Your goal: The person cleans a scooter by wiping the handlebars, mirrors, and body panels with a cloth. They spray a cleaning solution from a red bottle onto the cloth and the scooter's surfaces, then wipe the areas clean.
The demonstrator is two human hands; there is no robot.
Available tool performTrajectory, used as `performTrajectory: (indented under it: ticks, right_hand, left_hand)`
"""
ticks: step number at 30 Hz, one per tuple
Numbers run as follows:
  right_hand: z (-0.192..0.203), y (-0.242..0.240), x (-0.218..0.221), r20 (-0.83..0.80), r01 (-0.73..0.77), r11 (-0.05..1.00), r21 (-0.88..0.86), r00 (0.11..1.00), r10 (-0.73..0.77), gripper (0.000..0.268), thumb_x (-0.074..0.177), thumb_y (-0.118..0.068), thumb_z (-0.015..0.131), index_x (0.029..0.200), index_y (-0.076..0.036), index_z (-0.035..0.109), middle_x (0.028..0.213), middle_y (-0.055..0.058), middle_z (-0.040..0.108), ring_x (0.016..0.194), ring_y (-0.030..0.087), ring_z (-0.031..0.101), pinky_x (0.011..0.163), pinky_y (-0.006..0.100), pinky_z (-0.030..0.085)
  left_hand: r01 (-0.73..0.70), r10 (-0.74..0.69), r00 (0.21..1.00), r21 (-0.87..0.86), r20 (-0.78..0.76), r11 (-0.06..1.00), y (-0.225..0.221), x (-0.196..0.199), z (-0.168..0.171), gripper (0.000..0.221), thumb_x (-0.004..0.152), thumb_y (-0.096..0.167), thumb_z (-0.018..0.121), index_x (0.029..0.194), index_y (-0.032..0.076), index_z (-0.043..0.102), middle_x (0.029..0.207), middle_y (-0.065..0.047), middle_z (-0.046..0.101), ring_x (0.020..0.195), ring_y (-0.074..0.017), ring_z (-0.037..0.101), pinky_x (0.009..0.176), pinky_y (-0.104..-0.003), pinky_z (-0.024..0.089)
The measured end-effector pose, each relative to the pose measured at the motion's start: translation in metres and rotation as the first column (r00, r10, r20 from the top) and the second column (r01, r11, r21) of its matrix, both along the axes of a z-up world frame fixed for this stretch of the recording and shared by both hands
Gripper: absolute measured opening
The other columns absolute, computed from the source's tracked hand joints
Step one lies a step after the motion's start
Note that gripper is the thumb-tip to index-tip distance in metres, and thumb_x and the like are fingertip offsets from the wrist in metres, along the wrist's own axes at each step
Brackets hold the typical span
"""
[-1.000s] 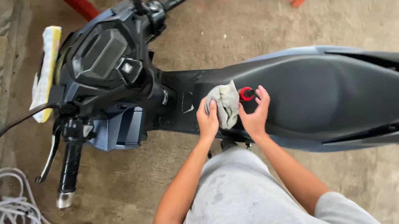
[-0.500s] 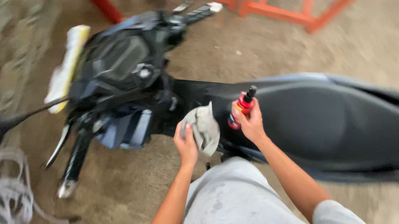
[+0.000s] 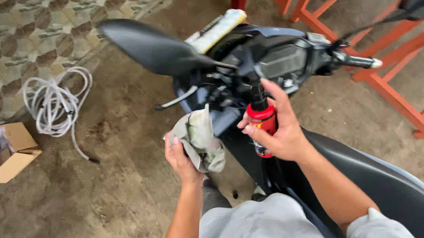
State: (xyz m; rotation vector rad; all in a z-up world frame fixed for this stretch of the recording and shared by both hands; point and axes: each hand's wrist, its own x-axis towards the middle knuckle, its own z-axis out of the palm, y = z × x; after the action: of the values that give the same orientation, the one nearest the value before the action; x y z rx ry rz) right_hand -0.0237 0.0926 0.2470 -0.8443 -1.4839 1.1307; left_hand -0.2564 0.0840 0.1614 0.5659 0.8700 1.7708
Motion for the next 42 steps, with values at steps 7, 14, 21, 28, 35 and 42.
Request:
performTrajectory:
  ticks: [7, 14, 21, 28, 35, 42]
  right_hand:
    - [0.032, 0.044, -0.068, -0.039, 0.112, 0.994, -0.006, 0.993, -0.112, 0.086, 0.095, 0.004, 0.067, 0.163, -0.018, 0.020, 0.129, 0.015, 0.057, 0.097, 0.020, 0.069, 0.084, 0.039, 0.062]
    - [0.094, 0.049, -0.100, 0.448, 0.401, 0.778, 0.483, 0.650, -0.614, 0.084, 0.084, -0.008, 0.078, 0.153, -0.008, 0.031, 0.115, 0.017, 0.063, 0.097, 0.028, 0.067, 0.082, 0.040, 0.056]
    - [0.133, 0.079, -0.103, 0.634, 0.274, 0.763, 0.586, 0.432, -0.642, 0.052, 0.088, -0.006, 0.080, 0.135, -0.016, 0.059, 0.109, 0.011, 0.064, 0.079, 0.030, 0.068, 0.069, 0.039, 0.055]
    - [0.127, 0.091, -0.081, 0.655, 0.224, 0.833, 0.506, 0.529, -0.540, 0.041, 0.084, -0.004, 0.079, 0.120, -0.014, 0.061, 0.105, 0.010, 0.066, 0.077, 0.029, 0.069, 0.065, 0.036, 0.056]
    - [0.101, 0.090, -0.030, 0.566, 0.203, 0.817, 0.540, 0.631, -0.531, 0.043, 0.087, -0.004, 0.080, 0.121, -0.014, 0.056, 0.106, 0.010, 0.067, 0.083, 0.028, 0.071, 0.069, 0.034, 0.055]
    - [0.098, 0.113, -0.033, 0.518, 0.116, 0.799, 0.591, 0.704, -0.485, 0.050, 0.086, -0.003, 0.083, 0.127, -0.015, 0.056, 0.103, 0.011, 0.067, 0.076, 0.025, 0.069, 0.064, 0.034, 0.053]
  left_hand:
    - [0.232, -0.243, 0.963, -0.100, -0.113, 0.967, 0.021, -0.056, 0.004, 0.023, 0.104, 0.024, 0.065, 0.106, 0.001, 0.060, 0.097, -0.002, 0.062, 0.089, -0.0102, 0.057, 0.081, -0.027, 0.050]
    - [0.397, -0.401, 0.916, -0.113, -0.012, 0.911, 0.078, -0.089, 0.035, 0.023, 0.103, 0.025, 0.066, 0.099, 0.004, 0.058, 0.089, 0.001, 0.060, 0.081, -0.0066, 0.053, 0.074, -0.025, 0.047]
    - [0.468, -0.478, 0.878, -0.168, -0.023, 0.868, 0.114, -0.090, 0.042, 0.021, 0.099, 0.024, 0.066, 0.097, 0.005, 0.060, 0.085, 0.001, 0.061, 0.076, -0.0065, 0.054, 0.069, -0.025, 0.047]
    - [0.405, -0.420, 0.905, -0.169, -0.066, 0.899, 0.121, -0.083, 0.042, 0.017, 0.102, 0.021, 0.065, 0.098, 0.004, 0.061, 0.085, 0.002, 0.060, 0.075, -0.0049, 0.052, 0.067, -0.023, 0.046]
    - [0.352, -0.363, 0.932, -0.217, -0.011, 0.911, 0.104, -0.057, 0.036, 0.015, 0.101, 0.019, 0.063, 0.098, 0.006, 0.059, 0.087, 0.002, 0.062, 0.078, -0.0053, 0.055, 0.070, -0.023, 0.048]
    - [0.294, -0.296, 0.955, -0.157, 0.006, 0.943, 0.096, -0.044, 0.034, 0.020, 0.100, 0.018, 0.062, 0.113, 0.002, 0.063, 0.109, -0.004, 0.070, 0.100, -0.0106, 0.063, 0.092, -0.028, 0.049]
